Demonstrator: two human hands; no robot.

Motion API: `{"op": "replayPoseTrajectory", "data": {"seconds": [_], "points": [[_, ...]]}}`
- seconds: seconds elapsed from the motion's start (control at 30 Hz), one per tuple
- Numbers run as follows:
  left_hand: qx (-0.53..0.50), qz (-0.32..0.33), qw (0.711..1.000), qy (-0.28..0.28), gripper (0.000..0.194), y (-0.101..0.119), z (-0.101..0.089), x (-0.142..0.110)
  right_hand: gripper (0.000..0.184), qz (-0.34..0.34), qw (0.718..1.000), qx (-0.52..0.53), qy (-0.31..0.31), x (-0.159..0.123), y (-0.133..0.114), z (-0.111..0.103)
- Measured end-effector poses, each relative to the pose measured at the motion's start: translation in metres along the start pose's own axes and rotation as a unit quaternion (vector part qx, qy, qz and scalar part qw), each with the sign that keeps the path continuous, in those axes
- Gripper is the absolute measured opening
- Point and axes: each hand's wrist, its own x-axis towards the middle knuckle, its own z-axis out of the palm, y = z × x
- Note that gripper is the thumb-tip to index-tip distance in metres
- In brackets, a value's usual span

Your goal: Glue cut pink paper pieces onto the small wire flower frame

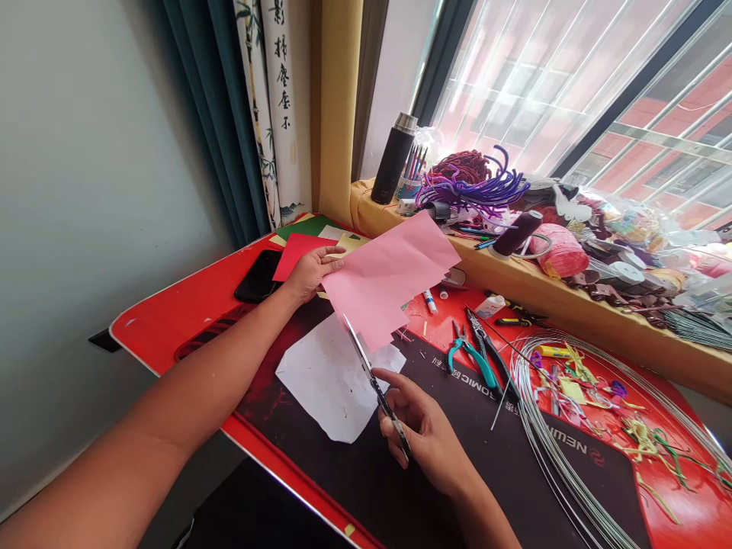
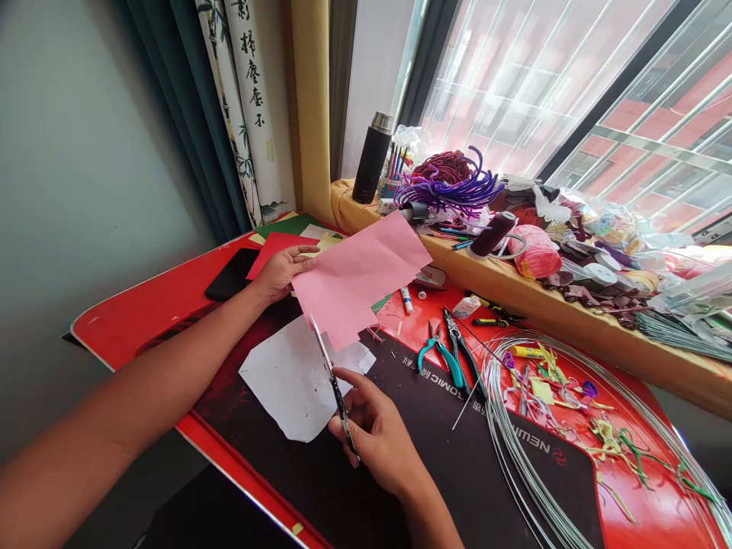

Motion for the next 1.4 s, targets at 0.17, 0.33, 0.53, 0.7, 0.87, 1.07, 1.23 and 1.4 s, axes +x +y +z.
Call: {"op": "replayPoseTrajectory", "data": {"seconds": [0.17, 0.33, 0.53, 0.7, 0.87, 1.07, 1.23, 1.4], "points": [[0.001, 0.002, 1.000, 0.000, 0.074, -0.0011, -0.0008, 0.0009, 0.069, -0.004, 1.000, -0.001, -0.002, -0.0005, 0.0006, -0.0007], [-0.003, 0.003, 1.000, 0.000, 0.075, -0.0020, -0.0008, 0.0013, 0.069, -0.006, 1.000, -0.003, -0.001, -0.0008, 0.0016, -0.0011], [-0.011, 0.005, 1.000, 0.002, 0.077, -0.0021, -0.0006, 0.0008, 0.070, -0.008, 1.000, -0.004, -0.001, 0.0002, 0.0020, -0.0021], [-0.020, 0.013, 1.000, 0.003, 0.076, -0.0031, -0.0009, 0.0013, 0.068, -0.012, 1.000, -0.004, -0.003, 0.0010, 0.0025, -0.0033], [-0.020, 0.013, 1.000, 0.000, 0.074, -0.0034, -0.0017, 0.0020, 0.069, -0.013, 1.000, 0.001, -0.004, 0.0000, 0.0030, -0.0032], [-0.019, 0.012, 1.000, 0.002, 0.073, -0.0032, -0.0011, 0.0018, 0.067, -0.011, 1.000, -0.001, -0.001, 0.0004, 0.0022, -0.0023], [-0.019, 0.011, 1.000, 0.004, 0.077, -0.0019, 0.0003, 0.0005, 0.064, -0.004, 1.000, -0.005, 0.009, 0.0013, 0.0008, -0.0010], [-0.018, 0.011, 1.000, 0.007, 0.076, -0.0010, 0.0017, -0.0002, 0.063, -0.004, 1.000, -0.008, 0.011, 0.0002, -0.0001, -0.0004]]}}
